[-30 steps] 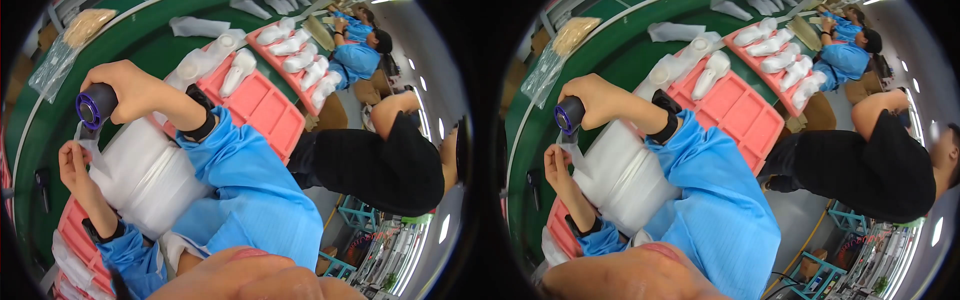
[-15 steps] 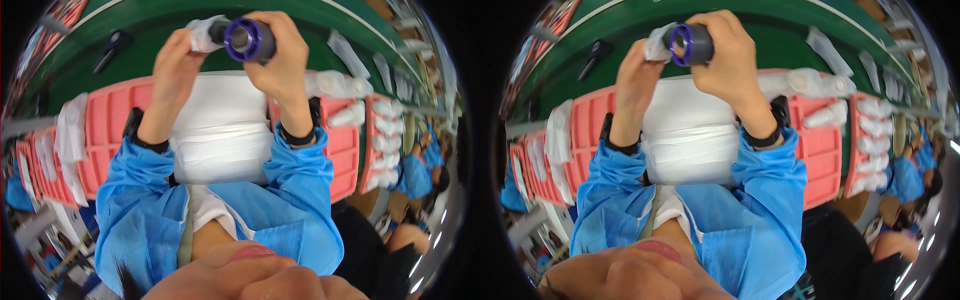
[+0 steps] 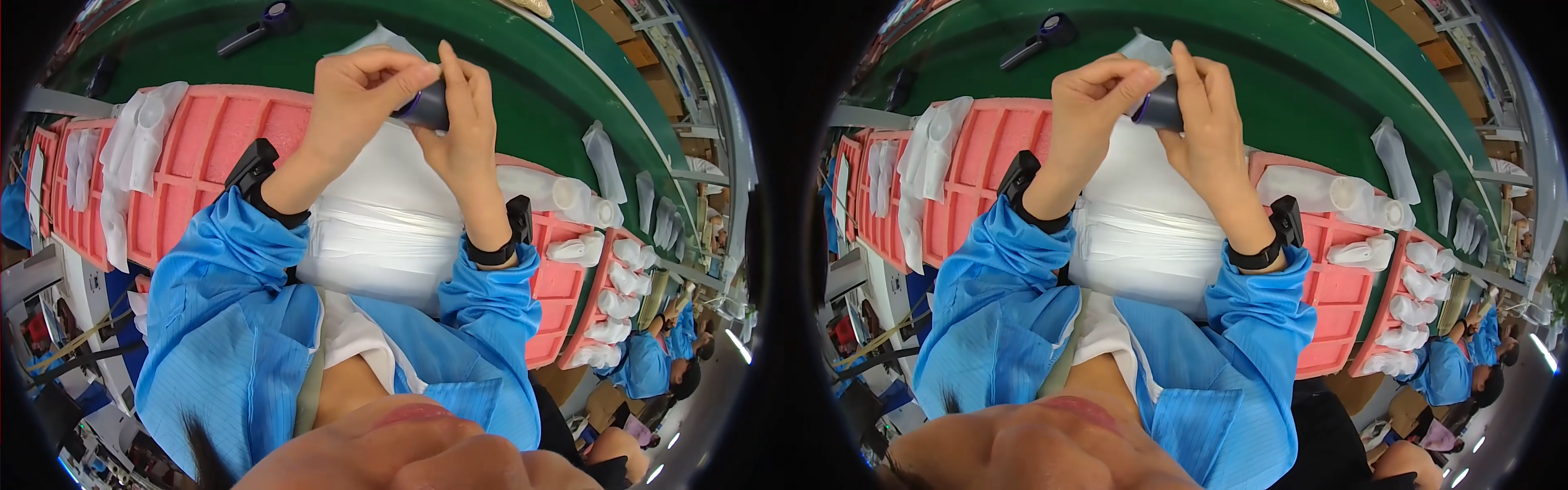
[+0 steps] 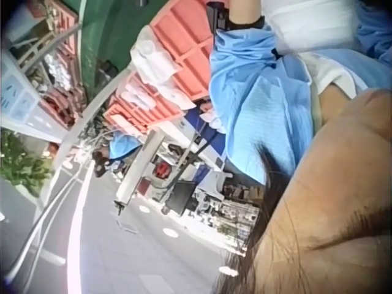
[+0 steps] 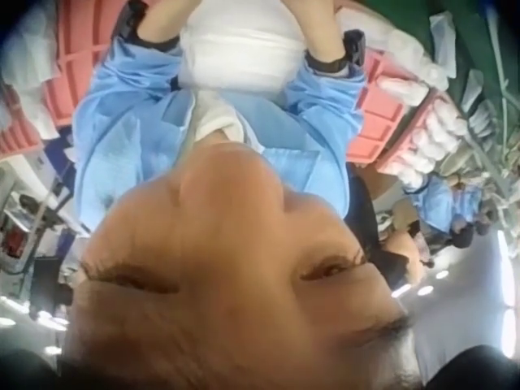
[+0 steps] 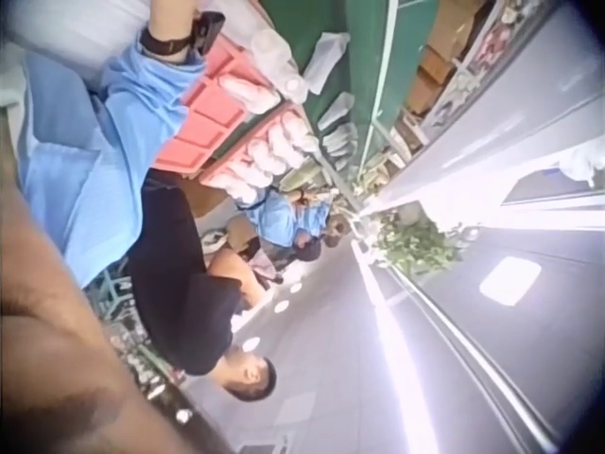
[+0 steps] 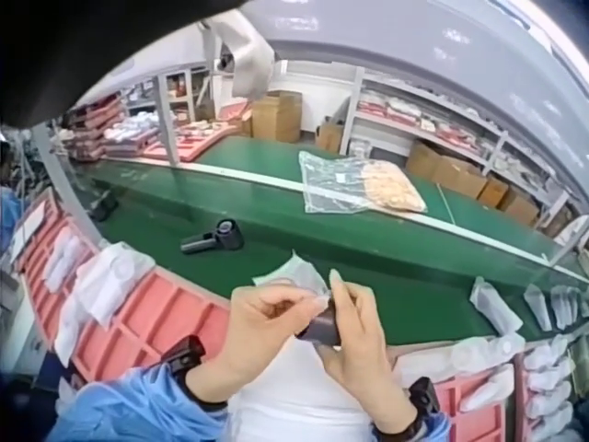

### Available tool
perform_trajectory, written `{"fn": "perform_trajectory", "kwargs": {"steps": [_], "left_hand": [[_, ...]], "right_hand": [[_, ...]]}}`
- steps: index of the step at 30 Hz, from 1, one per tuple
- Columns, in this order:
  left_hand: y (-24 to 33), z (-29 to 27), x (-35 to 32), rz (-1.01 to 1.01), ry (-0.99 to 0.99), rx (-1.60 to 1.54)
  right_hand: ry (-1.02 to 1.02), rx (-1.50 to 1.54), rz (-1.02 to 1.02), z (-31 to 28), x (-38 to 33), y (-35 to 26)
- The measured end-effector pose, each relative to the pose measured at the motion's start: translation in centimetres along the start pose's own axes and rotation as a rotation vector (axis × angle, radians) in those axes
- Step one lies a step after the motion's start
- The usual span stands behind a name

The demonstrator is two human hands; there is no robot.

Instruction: Packing small electronic components into plastic bags and sealing them with tape at a manual assembly station.

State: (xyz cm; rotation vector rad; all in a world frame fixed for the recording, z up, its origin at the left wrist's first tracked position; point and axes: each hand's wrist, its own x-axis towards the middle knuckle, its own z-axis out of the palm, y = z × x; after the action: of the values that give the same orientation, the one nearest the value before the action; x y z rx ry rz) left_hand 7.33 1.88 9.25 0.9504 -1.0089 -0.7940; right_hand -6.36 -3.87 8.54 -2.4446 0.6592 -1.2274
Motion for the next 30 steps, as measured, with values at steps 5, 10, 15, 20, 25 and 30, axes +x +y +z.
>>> {"fn": "perform_trajectory", "kwargs": {"steps": [5,10,15,20,25,30], "left_hand": [[0.0,1.6,-1.7,0.320,-0.033,0.497],[-0.4,2.9,-2.7,0.515,-0.051,0.672],[-0.5,2.4,-0.7,0.434,-0.039,0.726],[0.6,-1.2,1.3,0.309,-0.200,0.426],[0.8,-1.6,1.9,0.308,-0.417,-0.111],[-0.4,-0.3,0.6,0.239,0.146,0.117]], "right_hand": [[0.016,-0.093,0.063,-0.6,-0.2,0.6],[0.109,-0.210,0.065,-0.8,-0.1,1.3],[0.108,0.176,0.244,-0.5,-0.6,0.6],[0.014,0.326,0.051,-1.6,0.4,0.6],[-0.255,0.367,0.132,-0.8,-1.2,1.9],[0.068,-0.263,0.246,-0.9,-0.6,1.1]]}}
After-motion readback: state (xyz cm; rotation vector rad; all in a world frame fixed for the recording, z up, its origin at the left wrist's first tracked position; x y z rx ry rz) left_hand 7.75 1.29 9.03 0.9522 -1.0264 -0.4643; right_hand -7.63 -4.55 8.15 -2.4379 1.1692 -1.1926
